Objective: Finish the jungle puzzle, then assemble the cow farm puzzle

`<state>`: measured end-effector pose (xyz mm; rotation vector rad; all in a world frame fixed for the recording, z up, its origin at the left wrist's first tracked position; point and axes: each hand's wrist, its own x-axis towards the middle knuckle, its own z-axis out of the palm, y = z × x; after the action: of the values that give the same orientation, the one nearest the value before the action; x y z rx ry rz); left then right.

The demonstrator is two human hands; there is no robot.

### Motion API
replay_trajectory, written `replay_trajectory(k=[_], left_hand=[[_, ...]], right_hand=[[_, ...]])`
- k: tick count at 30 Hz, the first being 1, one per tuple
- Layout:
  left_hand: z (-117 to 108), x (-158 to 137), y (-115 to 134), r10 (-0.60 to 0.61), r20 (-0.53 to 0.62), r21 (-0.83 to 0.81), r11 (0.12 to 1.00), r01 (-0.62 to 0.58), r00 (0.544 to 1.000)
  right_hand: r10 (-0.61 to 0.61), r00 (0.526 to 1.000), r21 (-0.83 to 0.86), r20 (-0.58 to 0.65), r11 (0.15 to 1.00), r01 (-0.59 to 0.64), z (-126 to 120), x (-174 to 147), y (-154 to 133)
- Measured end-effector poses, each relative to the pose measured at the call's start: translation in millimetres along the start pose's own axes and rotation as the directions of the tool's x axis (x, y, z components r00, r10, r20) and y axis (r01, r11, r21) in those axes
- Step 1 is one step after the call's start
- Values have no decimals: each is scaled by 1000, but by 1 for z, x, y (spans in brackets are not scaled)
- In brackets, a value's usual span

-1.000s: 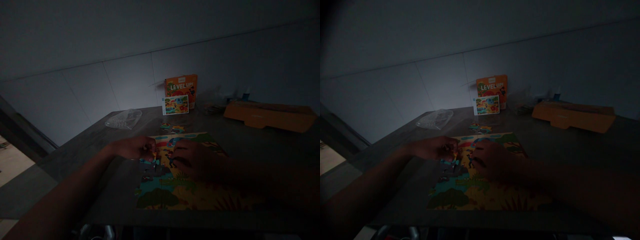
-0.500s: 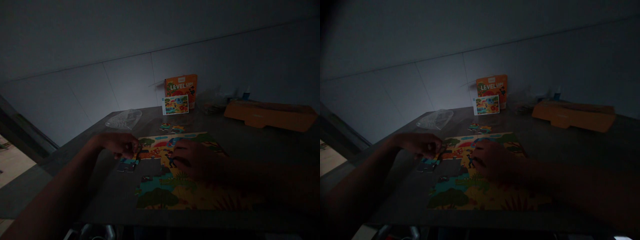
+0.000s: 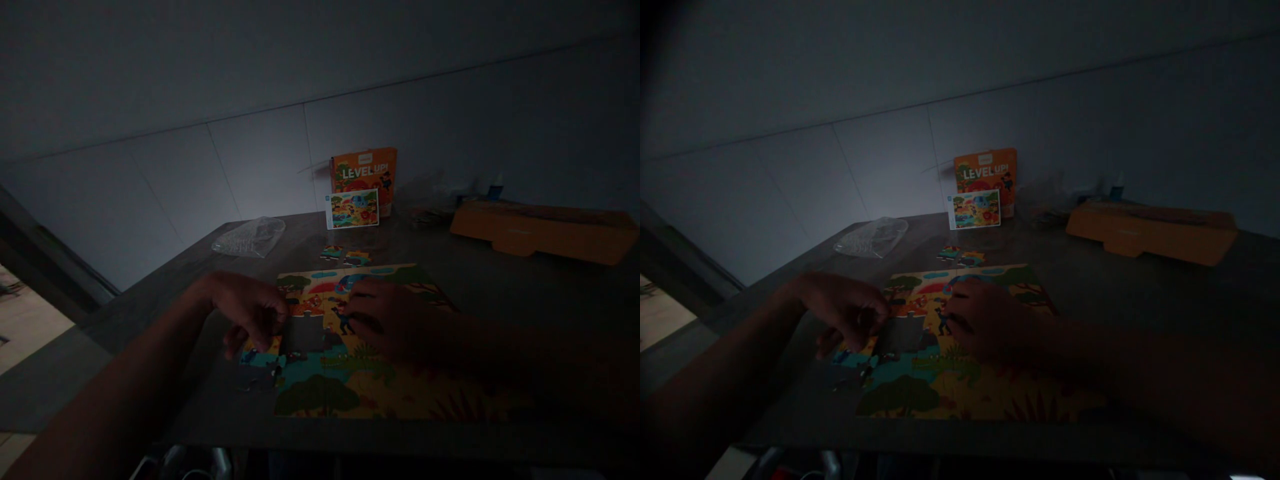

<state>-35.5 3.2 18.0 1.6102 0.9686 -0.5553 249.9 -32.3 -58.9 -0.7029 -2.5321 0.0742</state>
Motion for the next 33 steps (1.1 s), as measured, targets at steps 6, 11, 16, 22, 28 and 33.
replay_trajectory(k=[6, 11, 16, 22, 28, 33], left_hand=[[3, 2, 2, -33, -4, 40, 999, 33, 999], [1, -2, 3, -33, -97, 90, 995, 42, 995], [-5, -8, 5, 137, -362, 286, 958, -30, 922], [-3, -4, 10, 260, -403, 308, 941, -137, 877], [-2, 1, 9, 267, -360, 294, 942, -163, 894], [-5, 0, 6, 242, -349, 279, 949, -146, 905]], right_hand=[[-1, 1000, 8, -1, 1000, 1, 1, -1, 1], [2, 1000, 16, 1, 1000, -2, 0, 0, 0], [13, 1000, 11, 17, 1000, -13, -2, 1, -1], [10, 1000, -1, 24, 1000, -10, -3, 1, -1], [-3, 1000, -7, -7, 1000, 3, -1, 1, -1], [-1, 1000, 18, 1, 1000, 1, 1, 1, 0]])
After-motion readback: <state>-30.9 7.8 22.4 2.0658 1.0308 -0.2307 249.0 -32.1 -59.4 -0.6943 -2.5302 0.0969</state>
